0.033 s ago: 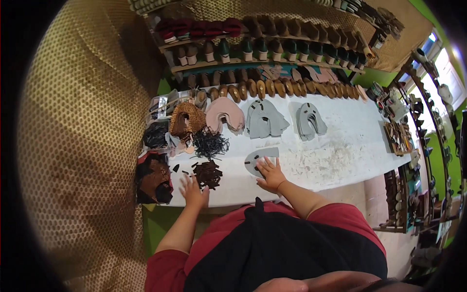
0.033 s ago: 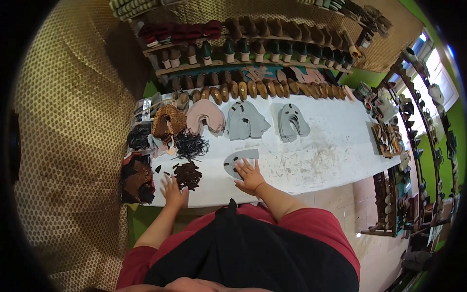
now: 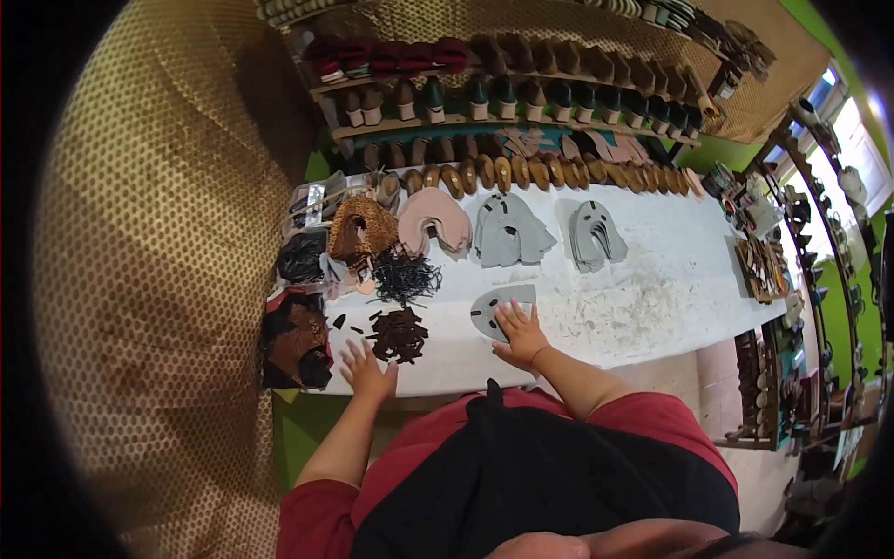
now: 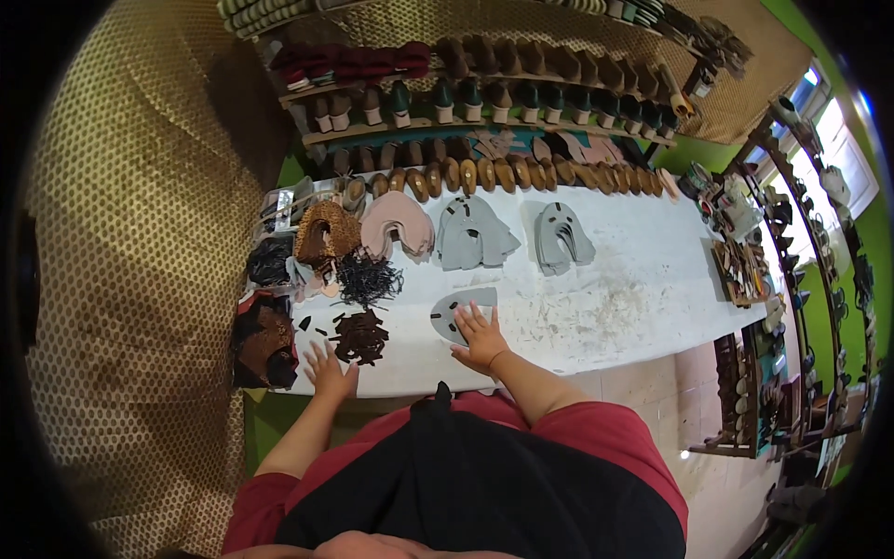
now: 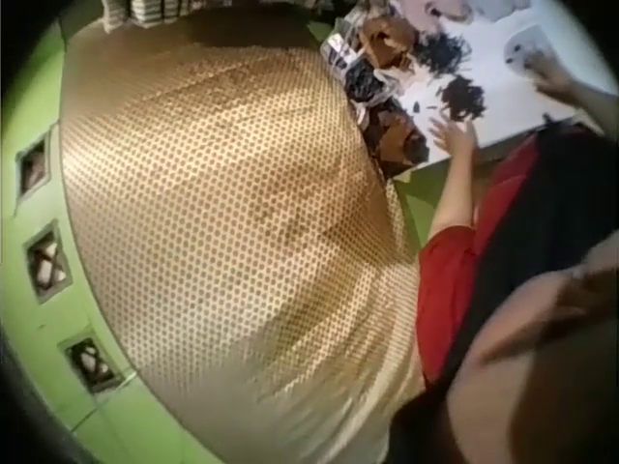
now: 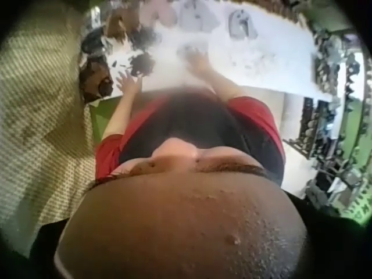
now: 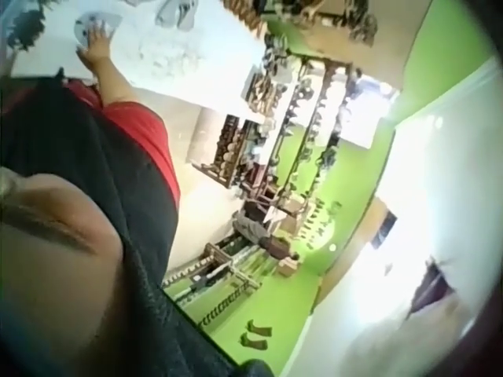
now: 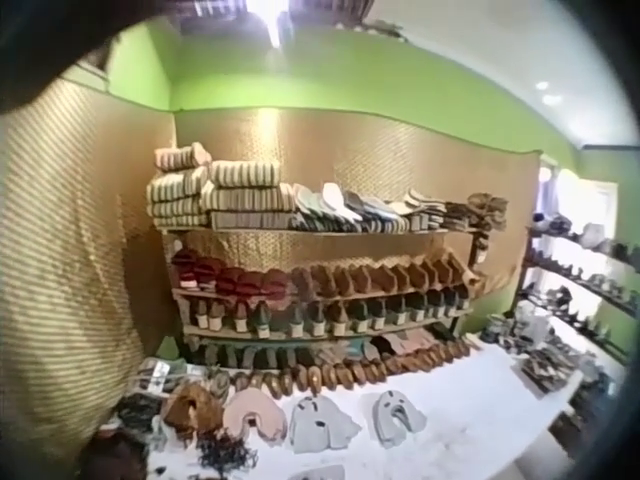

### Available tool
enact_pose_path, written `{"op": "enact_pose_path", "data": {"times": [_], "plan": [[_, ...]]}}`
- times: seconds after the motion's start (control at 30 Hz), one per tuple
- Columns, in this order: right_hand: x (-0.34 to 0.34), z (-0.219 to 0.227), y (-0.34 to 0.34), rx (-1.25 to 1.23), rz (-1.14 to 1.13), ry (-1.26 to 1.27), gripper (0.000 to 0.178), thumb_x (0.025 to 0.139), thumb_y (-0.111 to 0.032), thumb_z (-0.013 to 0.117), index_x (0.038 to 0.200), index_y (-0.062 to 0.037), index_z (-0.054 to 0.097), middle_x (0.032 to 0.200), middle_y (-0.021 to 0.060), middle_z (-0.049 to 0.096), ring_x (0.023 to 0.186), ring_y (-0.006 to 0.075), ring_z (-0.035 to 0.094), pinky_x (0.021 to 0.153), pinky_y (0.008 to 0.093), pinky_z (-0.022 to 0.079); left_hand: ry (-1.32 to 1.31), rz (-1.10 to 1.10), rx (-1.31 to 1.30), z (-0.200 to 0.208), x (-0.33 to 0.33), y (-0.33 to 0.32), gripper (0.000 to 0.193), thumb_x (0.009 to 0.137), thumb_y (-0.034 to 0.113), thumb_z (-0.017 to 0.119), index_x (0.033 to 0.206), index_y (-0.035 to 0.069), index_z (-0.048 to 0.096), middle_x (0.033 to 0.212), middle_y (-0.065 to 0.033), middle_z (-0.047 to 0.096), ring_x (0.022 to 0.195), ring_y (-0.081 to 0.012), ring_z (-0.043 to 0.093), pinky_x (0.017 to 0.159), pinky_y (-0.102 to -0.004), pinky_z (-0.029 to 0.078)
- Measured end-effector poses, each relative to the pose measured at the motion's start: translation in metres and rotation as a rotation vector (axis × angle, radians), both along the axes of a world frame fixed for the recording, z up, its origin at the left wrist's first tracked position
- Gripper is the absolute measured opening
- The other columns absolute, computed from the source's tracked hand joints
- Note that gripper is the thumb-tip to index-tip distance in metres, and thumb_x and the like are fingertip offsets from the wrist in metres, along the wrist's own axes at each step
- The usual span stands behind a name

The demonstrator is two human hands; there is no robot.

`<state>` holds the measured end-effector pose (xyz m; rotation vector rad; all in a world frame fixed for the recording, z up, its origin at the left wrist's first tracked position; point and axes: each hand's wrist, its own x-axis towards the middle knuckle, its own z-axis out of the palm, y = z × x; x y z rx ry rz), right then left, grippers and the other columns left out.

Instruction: Attaching small decorative or functional components to pre-cut shoe upper material on a workbench.

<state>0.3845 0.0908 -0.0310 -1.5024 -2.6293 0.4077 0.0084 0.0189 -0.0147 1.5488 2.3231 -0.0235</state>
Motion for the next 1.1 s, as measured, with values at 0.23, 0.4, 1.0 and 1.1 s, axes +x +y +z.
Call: {"op": "enact_pose_path", "data": {"times": [0.23, 0.4, 1.0, 1.1], "plan": [[-0.021, 0.019, 0.025, -0.117, -0.067, -0.18, 0.079, 0.094, -0.06, 0.045, 0.155, -0.0124, 0.03, 0.164, 0.0053, 0.024, 0.154, 0.0305, 0.006, 0.113, 0.073, 0.003, -0.099, -0.206, -0.264, 0.012, -0.033, -0.016, 0.134, 0.062, 0.071, 0.077, 0.16, 0.019, 0.001, 0.166, -0.0133, -0.013, 0.148, -0.0467, -0.017, 0.113, -0.0708, 0.002], [-0.047, 0.059, 0.033, -0.216, -0.059, -0.43, 0.081, 0.093, -0.062, 0.047, 0.155, -0.0132, 0.031, 0.164, 0.0041, 0.024, 0.154, 0.0303, 0.008, 0.112, 0.0746, 0.007, -0.127, -0.22, -0.293, 0.004, -0.042, -0.017, 0.144, 0.055, 0.072, 0.081, 0.16, 0.021, -0.003, 0.165, -0.0122, -0.017, 0.148, -0.0467, -0.02, 0.112, -0.0716, 0.001], [-0.044, 0.047, 0.023, -0.48, -0.003, -0.598, 0.078, 0.083, -0.029, 0.061, 0.155, -0.0255, 0.03, 0.165, -0.0065, 0.019, 0.152, 0.038, 0.012, 0.11, 0.0754, 0.022, -0.272, -0.282, -0.398, 0.0, -0.059, 0.001, 0.129, 0.072, 0.07, 0.071, 0.158, 0.025, -0.013, 0.161, -0.0138, -0.028, 0.143, -0.0528, -0.026, 0.107, -0.077, 0.001], [-0.045, 0.041, 0.024, -0.519, 0.001, -0.585, 0.078, 0.085, -0.029, 0.06, 0.156, -0.0239, 0.028, 0.165, -0.0065, 0.018, 0.151, 0.0387, 0.012, 0.11, 0.0746, 0.022, -0.279, -0.272, -0.395, -0.004, -0.06, -0.006, 0.127, 0.073, 0.07, 0.071, 0.158, 0.026, -0.013, 0.161, -0.0138, -0.028, 0.143, -0.053, -0.026, 0.107, -0.0767, 0.002]]}}
